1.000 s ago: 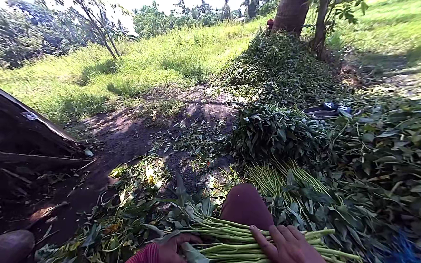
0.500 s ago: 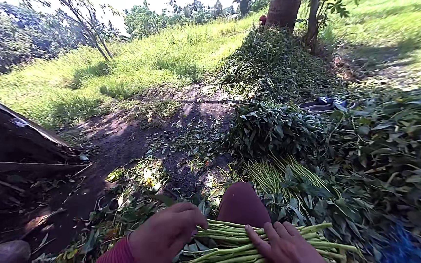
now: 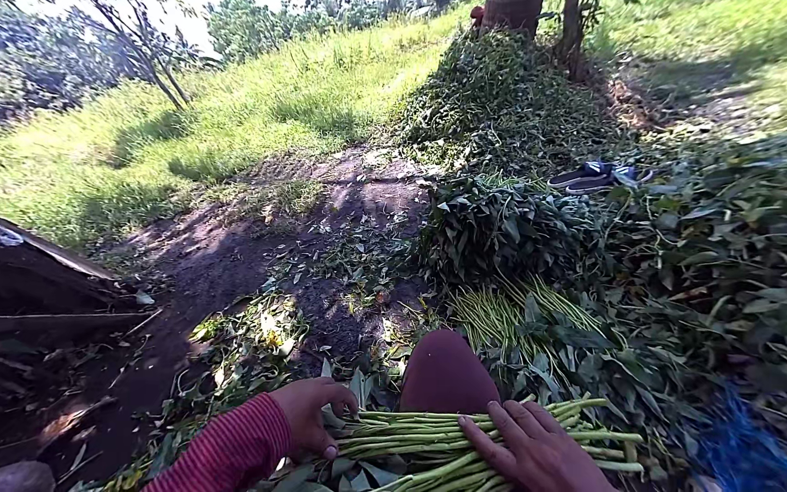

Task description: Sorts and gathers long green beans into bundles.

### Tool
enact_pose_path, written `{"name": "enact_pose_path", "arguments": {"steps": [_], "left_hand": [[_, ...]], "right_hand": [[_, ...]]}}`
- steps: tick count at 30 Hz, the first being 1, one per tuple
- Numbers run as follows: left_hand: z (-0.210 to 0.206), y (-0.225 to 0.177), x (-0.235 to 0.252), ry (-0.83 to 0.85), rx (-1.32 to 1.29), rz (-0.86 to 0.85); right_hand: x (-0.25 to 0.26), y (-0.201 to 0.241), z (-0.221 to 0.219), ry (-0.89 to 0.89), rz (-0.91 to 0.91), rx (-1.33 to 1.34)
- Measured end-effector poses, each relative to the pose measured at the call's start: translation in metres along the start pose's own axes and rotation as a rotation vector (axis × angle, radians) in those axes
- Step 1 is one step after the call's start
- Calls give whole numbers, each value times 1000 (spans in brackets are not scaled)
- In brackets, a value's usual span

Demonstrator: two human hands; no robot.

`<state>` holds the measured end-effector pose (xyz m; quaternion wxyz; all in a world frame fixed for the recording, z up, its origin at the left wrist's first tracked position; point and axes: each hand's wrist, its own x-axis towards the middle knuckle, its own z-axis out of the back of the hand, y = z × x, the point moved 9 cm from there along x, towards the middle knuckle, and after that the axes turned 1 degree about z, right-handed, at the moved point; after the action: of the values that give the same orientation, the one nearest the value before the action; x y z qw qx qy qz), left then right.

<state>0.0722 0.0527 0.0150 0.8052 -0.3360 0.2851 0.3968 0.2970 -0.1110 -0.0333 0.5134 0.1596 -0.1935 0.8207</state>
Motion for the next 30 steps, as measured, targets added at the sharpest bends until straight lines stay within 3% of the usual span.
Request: {"name": "enact_pose_path", "arguments": {"steps": [4, 6, 11, 13, 15, 17, 20, 22, 27, 30], "left_hand": [[6, -29, 9, -86, 500, 77], [7, -38, 16, -96, 621, 58], [-43, -7, 45, 164, 240, -113], [-56, 0, 50, 150, 124, -148], [-63, -3, 46, 84, 187, -145], [-65, -13, 33, -67, 325, -155], [-59, -42, -8, -707, 550, -439], [-63, -59, -26, -934, 672, -508], [-81, -64, -25, -806, 633, -260], [-80, -44, -23, -453, 384, -94]], "right_hand": [[3, 0, 1, -24, 27, -5], [2, 1, 0, -33, 38, -4], [-1, 0, -3, -47, 37, -2], [1, 1, -3, -13, 16, 15], [4, 2, -3, 10, -6, 34], [9, 0, -2, 61, -11, 83], [17, 2, -6, 121, -15, 130], [21, 4, -10, 99, -7, 124], [27, 6, -17, 131, 83, 226], [33, 14, -13, 118, 112, 171]]}}
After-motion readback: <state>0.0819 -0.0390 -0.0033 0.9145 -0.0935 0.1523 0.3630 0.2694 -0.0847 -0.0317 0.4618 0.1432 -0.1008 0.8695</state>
